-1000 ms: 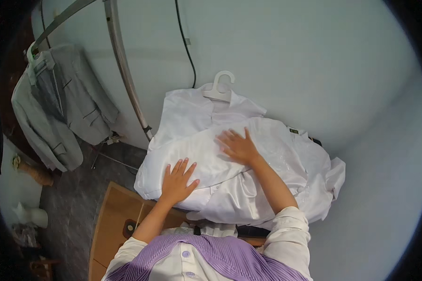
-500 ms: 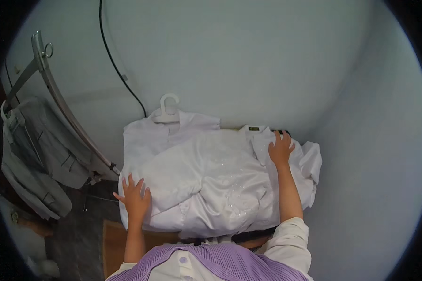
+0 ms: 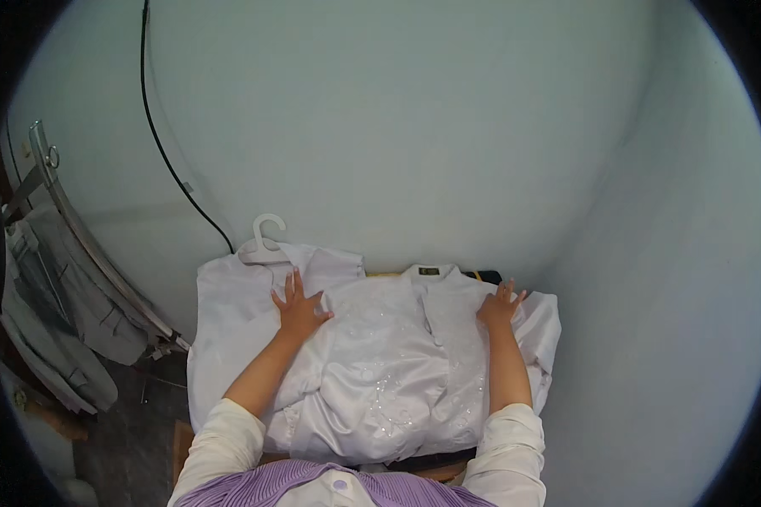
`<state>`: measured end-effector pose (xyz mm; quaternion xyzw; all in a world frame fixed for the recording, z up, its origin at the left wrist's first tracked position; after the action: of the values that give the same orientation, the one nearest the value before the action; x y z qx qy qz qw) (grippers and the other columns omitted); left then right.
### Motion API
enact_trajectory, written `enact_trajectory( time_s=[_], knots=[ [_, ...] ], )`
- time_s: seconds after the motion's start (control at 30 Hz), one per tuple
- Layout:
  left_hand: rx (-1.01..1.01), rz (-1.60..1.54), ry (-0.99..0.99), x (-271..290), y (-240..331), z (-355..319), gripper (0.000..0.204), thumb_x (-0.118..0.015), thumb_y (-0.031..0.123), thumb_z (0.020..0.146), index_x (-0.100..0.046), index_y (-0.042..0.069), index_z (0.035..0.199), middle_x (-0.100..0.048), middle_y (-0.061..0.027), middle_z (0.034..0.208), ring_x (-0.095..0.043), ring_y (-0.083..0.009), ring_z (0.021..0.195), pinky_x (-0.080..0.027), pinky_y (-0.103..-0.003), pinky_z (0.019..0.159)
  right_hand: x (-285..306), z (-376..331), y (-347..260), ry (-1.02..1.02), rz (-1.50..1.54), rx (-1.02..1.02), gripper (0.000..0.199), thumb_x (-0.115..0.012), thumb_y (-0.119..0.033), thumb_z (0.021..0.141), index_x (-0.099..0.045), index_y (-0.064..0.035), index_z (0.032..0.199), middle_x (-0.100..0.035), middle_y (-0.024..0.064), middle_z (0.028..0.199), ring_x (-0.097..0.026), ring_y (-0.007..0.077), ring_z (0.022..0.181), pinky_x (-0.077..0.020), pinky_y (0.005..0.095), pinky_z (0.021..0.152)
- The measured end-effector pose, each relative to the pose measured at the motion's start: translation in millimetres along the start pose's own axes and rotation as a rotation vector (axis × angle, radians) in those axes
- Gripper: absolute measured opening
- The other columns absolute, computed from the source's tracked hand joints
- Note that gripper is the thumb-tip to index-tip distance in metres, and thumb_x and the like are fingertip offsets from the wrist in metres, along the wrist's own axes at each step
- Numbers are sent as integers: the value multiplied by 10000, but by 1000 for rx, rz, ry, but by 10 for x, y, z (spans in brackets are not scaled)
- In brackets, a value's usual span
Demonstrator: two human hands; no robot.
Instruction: Placing a white dress shirt onto a hanger and buttoning it.
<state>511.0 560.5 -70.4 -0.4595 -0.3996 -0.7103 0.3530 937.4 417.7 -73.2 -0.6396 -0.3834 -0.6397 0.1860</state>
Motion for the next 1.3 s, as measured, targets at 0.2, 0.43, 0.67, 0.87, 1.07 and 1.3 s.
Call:
enact_trajectory(
  time_s=[0.2,0.43,0.67,0.87,1.07,1.3],
  knots=[
    [-233,-91,306,546,24,-153,197,-748,141,616,-587,182,722,-421,-15,1349,-290,-280,1316,-133,-678,954,260,-197,-87,328,14,264,278,-612,-237,789,-656,-121,1037,-497,32,1240,-326,252,1298,-97,670,1037],
    [-265,363,757,1941,-314,380,99,-683,202,709,-627,215,790,-468,47,1282,-352,-222,1263,-161,-656,925,1819,-473,292,1070,192,-112,214,-623,-186,794,-636,-185,1008,-510,-5,1185,-354,239,1256,-188,685,941],
    [106,385,711,2122,-909,451,123,-686,248,773,-637,202,876,-440,25,1296,-331,-236,1276,-215,-672,906,2397,-535,-404,1132,372,-44,142,-631,-235,785,-646,-199,922,-531,-12,1142,-385,252,1209,-209,682,925],
    [32,270,500,1225,-978,195,324,-690,231,744,-610,153,1048,-390,-92,1362,-300,-273,1313,-220,-643,959,1573,-543,-1496,794,444,246,434,-658,-221,744,-506,-132,1141,-487,58,1209,-359,266,1254,-188,669,973],
    [-752,79,89,651,422,-311,428,-741,304,682,-613,254,1087,-379,-59,1401,-306,-252,1316,-231,-579,988,876,-1651,-1840,343,582,591,221,-691,-280,732,-616,-124,868,-507,79,1158,-369,284,1231,-143,682,966],
    [-715,15,171,304,517,88,193,-683,330,755,-661,185,882,-457,-43,1326,-333,-250,1284,-194,-596,973,228,-2388,-1619,271,661,577,372,-682,-425,737,-656,-73,856,-493,133,1210,-313,367,1266,-103,706,962]
  ],
)
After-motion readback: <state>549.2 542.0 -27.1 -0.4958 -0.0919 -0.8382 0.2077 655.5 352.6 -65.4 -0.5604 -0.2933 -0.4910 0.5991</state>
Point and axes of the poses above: each hand's wrist, its own z-axis towards the middle knuckle, its own x-axis out of the back of the hand, y = z × x, the point moved 8 cm from there along z, towards the middle knuckle
